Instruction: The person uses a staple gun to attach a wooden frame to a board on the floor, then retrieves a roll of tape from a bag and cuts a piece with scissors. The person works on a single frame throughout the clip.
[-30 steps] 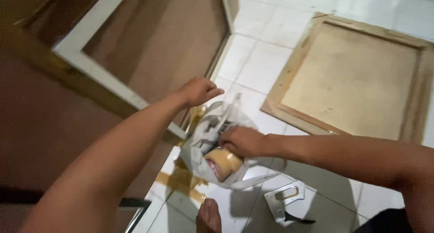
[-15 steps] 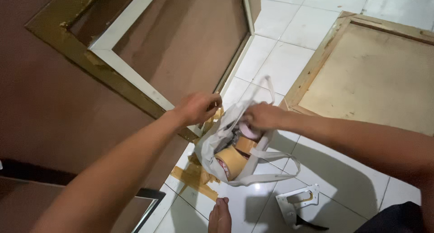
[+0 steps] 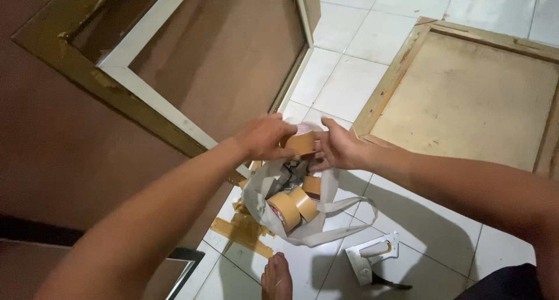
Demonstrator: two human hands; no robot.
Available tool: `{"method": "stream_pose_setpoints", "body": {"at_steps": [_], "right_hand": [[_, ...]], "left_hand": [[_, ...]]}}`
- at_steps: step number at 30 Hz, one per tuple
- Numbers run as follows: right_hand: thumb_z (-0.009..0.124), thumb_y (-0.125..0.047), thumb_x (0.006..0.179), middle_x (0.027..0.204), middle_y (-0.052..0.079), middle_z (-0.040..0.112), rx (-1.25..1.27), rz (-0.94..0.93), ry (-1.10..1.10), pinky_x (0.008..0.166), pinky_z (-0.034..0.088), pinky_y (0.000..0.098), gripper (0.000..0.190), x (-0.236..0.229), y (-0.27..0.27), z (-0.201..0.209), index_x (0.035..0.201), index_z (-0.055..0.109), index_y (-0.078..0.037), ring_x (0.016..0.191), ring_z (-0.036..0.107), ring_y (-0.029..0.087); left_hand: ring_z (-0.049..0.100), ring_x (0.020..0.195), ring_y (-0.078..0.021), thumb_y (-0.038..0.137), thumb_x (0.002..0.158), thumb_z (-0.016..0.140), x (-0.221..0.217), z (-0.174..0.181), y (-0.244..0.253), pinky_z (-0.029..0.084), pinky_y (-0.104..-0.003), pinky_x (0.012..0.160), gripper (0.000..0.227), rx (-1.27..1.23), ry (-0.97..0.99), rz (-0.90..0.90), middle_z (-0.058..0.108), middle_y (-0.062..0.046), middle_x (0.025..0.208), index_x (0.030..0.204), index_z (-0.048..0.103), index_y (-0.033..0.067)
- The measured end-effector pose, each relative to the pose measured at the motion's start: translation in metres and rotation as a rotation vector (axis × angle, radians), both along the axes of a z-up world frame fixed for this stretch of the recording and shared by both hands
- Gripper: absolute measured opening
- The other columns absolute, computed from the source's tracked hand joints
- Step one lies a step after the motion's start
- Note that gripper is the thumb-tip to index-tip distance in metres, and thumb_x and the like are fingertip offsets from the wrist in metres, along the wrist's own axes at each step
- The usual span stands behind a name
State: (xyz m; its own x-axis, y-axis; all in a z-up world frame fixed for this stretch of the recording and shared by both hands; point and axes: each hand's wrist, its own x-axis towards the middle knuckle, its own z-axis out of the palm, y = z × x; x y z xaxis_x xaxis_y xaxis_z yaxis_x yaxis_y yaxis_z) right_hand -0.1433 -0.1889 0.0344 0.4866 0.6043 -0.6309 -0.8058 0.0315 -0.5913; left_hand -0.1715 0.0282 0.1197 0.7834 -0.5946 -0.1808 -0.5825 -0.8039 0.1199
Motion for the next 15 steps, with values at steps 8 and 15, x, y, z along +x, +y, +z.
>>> {"method": "stream_pose_setpoints", "body": {"at_steps": [8, 15], "right_hand": [[0.065, -0.060, 0.082, 0.091, 0.015, 0.076, -0.657, 0.903, -1.035, 0.086, 0.055, 0.0499, 0.049, -0.011, -0.035, -0.122, 0.094, 0.075, -0.014, 0.100, 0.072, 0.038], [0.061, -0.037, 0.094, 0.065, 0.014, 0.059, -0.364, 0.102, -0.382, 0.051, 0.037, 0.0342, 0.040, -0.032, -0.046, 0.038, 0.080, 0.070, 0.000, 0.058, 0.053, 0.024]], "left_hand": [[0.068, 0.098, -0.0271, 0.048, 0.095, 0.056, -0.022, -0.073, 0.010, 0.055, -0.044, 0.087, 0.033, 0.188, 0.050, -0.464, 0.072, -0.008, 0.091, 0.095, 0.069, 0.0185], [0.074, 0.095, -0.0349, 0.052, 0.093, 0.059, -0.001, -0.054, -0.006, 0.059, -0.050, 0.083, 0.038, -0.181, 0.376, 0.038, 0.077, -0.010, 0.092, 0.093, 0.074, 0.0173]]}}
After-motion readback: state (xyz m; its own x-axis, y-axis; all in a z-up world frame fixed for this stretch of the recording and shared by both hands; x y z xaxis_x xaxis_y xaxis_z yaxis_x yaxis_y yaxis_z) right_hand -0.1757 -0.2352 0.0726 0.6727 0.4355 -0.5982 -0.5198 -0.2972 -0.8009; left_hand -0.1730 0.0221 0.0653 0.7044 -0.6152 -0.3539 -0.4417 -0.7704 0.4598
